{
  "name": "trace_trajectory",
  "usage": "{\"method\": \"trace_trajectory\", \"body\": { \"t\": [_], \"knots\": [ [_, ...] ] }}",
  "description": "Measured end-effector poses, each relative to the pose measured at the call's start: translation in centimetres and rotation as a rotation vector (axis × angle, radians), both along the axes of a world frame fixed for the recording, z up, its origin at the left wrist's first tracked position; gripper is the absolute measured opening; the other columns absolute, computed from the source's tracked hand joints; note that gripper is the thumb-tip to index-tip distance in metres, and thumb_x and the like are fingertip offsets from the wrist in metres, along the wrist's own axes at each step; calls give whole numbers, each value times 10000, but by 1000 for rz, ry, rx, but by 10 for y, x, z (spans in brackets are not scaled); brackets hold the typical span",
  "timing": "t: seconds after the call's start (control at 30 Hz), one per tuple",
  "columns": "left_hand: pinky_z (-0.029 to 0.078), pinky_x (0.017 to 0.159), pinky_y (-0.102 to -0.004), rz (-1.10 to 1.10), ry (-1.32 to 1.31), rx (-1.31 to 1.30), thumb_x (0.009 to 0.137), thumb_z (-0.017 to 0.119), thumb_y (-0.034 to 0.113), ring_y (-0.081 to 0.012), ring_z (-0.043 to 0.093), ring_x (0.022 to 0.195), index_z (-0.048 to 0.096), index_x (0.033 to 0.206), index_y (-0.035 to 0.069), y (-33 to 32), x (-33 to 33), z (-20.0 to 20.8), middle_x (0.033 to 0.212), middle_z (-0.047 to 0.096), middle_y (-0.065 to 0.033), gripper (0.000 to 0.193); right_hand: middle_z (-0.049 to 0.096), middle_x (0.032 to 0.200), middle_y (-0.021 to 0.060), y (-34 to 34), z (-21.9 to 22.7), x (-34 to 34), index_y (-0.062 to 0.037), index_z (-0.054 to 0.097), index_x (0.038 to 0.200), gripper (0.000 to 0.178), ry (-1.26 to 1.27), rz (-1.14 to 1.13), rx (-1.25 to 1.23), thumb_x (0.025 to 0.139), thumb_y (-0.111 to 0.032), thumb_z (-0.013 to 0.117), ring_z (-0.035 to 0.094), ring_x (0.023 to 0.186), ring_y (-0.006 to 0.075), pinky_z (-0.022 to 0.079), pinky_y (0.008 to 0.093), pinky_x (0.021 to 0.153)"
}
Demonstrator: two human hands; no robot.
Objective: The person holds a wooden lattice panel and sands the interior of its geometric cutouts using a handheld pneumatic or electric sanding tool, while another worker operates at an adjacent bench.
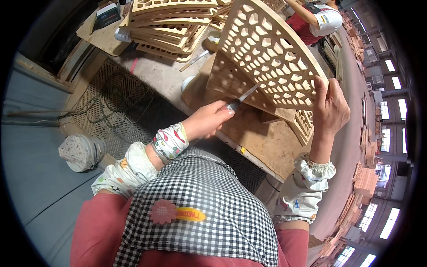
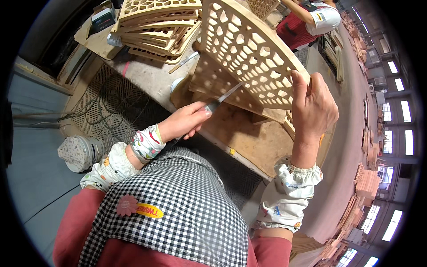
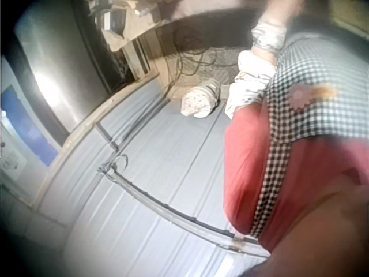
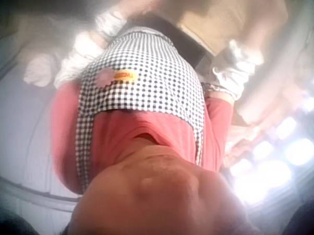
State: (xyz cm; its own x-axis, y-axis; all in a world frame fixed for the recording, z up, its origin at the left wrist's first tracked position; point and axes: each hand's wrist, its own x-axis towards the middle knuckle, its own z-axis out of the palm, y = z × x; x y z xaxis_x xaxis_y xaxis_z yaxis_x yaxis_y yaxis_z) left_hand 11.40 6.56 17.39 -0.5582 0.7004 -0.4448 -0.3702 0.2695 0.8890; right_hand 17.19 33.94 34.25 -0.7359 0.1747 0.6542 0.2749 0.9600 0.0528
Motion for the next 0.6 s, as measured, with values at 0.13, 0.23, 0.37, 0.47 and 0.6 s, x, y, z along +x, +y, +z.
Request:
{"method": "trace_trajectory", "body": {
  "t": [0.13, 0.23, 0.37, 0.47, 0.6],
  "knots": [
    [562, 671, -393, 94, 413, -84, 1045, 578, 442, -278, 708, 714, 569, 1368, 20, 14, 5, 1, 865, 721, -146, 532, 601, 685, 105, -8, 5, 0, -82, 527, 752, 566, 5, -8, 7, 1014, -570, 644, 605, 616, 341, 422, 431, 550],
    [574, 752, -445, 75, 540, -156, 1039, 575, 431, -387, 741, 804, 577, 1354, 6, 24, -3, 0, 909, 746, -225, 529, 609, 689, 107, -13, 7, 1, -82, 531, 748, 574, -3, -27, 8, 1012, -581, 639, 611, 619, 345, 428, 430, 555],
    [561, 664, -418, 67, 526, -155, 1043, 569, 425, -329, 715, 722, 593, 1319, 13, 34, -10, -2, 841, 712, -196, 497, 619, 696, 110, -14, 10, 2, -81, 543, 750, 582, -6, -37, -3, 1009, -595, 633, 615, 623, 346, 434, 432, 562],
    [501, 499, -331, 27, 281, -74, 1057, 560, 427, -178, 622, 574, 604, 1271, 32, 32, -13, 9, 730, 622, -84, 451, 621, 698, 112, -10, 9, 1, -82, 556, 755, 586, -1, -26, -34, 1007, -605, 630, 616, 625, 347, 437, 435, 566],
    [423, 412, -263, 14, 0, 13, 1067, 556, 426, -90, 527, 519, 598, 1213, 56, 31, -11, 16, 719, 545, -2, 401, 617, 695, 117, -8, 10, 1, -84, 570, 757, 583, -16, -43, -46, 1009, -606, 627, 617, 627, 350, 440, 435, 570]
  ]
}}
